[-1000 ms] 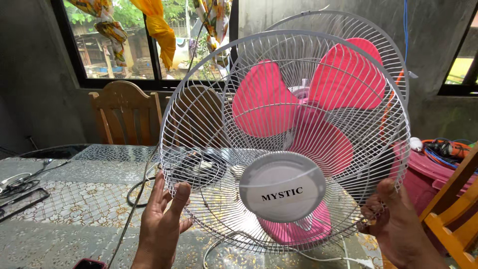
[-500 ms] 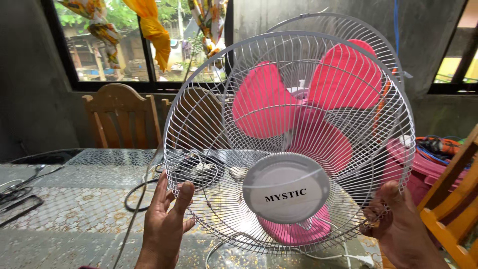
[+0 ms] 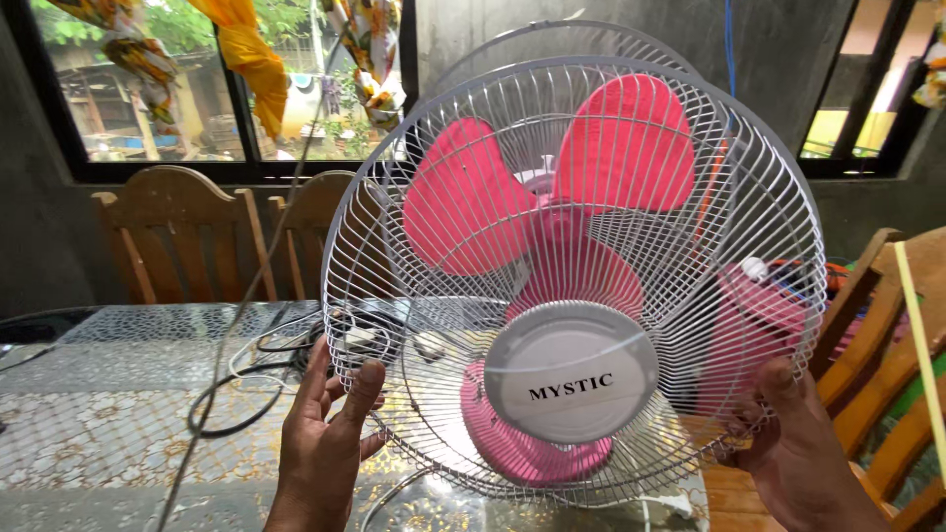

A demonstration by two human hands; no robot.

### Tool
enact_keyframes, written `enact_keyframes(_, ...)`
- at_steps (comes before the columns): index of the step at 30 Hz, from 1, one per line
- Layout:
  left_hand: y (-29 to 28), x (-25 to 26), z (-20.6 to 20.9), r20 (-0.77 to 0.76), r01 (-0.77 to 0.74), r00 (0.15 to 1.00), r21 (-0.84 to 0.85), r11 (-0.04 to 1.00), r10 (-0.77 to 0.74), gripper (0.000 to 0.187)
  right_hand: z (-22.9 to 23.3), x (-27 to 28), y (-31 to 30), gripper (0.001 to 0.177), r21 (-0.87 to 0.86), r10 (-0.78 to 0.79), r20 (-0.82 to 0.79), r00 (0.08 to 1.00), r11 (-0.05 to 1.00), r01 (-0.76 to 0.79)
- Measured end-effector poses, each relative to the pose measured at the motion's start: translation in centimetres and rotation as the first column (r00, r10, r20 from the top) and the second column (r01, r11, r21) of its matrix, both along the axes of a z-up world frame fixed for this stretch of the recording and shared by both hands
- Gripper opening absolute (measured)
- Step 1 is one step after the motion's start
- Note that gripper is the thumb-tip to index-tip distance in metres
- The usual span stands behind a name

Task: The person disassembles a pink electric fan by removing the front grille, unscrewing the blade nut, and detaching the fan blades. The components are placed on the table. The video ends before reassembly is shown.

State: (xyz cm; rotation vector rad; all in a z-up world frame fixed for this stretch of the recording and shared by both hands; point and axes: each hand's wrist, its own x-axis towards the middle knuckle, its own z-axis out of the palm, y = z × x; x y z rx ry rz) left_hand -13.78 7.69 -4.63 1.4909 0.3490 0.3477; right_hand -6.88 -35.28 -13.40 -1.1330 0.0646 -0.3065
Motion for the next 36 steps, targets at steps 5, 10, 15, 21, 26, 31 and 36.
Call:
enact_keyframes(5, -2.5, 0.9, -0.6, -0.026, 0.065, 0.997, -0.049, 0.997, -0.066, 0.095, -1.0, -2.0, -3.3, 0.051, 0.042, -0.09, -0.039, 0.995, 0.995, 0.091)
enact_keyframes(10, -6.1, 1.7, -1.3, -0.027, 0.164, 0.986, -0.035, 0.986, -0.165, 0.091, -0.6, -4.6, -6.9, 0.058, -0.077, -0.198, -0.064, 0.978, 0.978, 0.193)
enact_keyframes(15, -9.7, 3.1, -2.1, -0.07, 0.213, 0.974, -0.054, 0.976, -0.216, 0.087, -0.1, -6.0, -10.4, 0.071, -0.132, -0.271, -0.137, 0.953, 0.958, 0.253)
enact_keyframes(21, -12.9, 4.3, -4.4, 0.044, 0.333, 0.943, -0.063, 0.941, -0.331, 0.086, -1.5, -6.4, -14.6, 0.076, -0.156, -0.352, -0.251, 0.902, 0.934, 0.321)
enact_keyframes(26, -15.3, 5.1, -5.2, 0.025, 0.34, 0.939, 0.07, 0.938, -0.342, 0.076, -3.9, -5.5, -18.5, 0.069, -0.172, -0.358, -0.25, 0.9, 0.931, 0.323)
enact_keyframes(31, -16.3, 4.9, -7.0, -0.192, 0.294, 0.938, 0.011, 0.956, -0.287, 0.08, -7.0, -5.7, -20.7, 0.072, -0.043, -0.305, -0.383, 0.872, 0.949, 0.313)
enact_keyframes(36, -13.5, 5.3, -12.6, -0.244, 0.276, 0.937, 0.083, 0.957, -0.249, 0.069, -10.2, -4.7, -21.1, 0.072, -0.071, -0.257, -0.448, 0.856, 0.965, 0.253)
